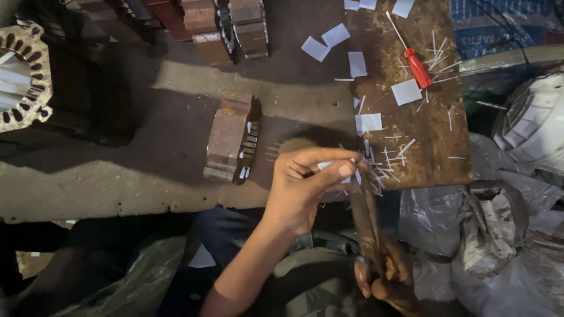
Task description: Inserting insulation paper into the stator slots of an electric motor core.
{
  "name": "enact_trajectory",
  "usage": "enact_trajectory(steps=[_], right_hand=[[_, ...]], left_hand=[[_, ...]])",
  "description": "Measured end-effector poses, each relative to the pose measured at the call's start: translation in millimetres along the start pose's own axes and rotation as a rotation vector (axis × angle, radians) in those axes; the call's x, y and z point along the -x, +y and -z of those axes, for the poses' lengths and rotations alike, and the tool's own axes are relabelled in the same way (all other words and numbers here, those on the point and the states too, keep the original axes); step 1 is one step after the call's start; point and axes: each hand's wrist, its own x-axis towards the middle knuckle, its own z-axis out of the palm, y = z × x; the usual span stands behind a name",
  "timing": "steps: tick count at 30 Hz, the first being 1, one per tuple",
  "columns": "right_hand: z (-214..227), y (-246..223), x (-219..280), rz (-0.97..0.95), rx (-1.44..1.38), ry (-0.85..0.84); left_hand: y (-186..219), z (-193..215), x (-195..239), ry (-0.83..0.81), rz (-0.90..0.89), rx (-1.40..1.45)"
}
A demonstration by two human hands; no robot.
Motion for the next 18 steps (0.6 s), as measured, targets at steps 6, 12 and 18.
enact_trajectory(steps=[6,12,18], right_hand=[[0,1,2,0.036,0.312,0.085],[43,26,30,0.080,0.458,0.201],[31,16,31,0.255,0.357,0.137]], left_hand=[[5,-2,2,-0.054,0.003,-0.150],[19,-10,-5,0.006,-0.119,-0.282],[15,-6,-9,0.178,-0.370,-0.585]])
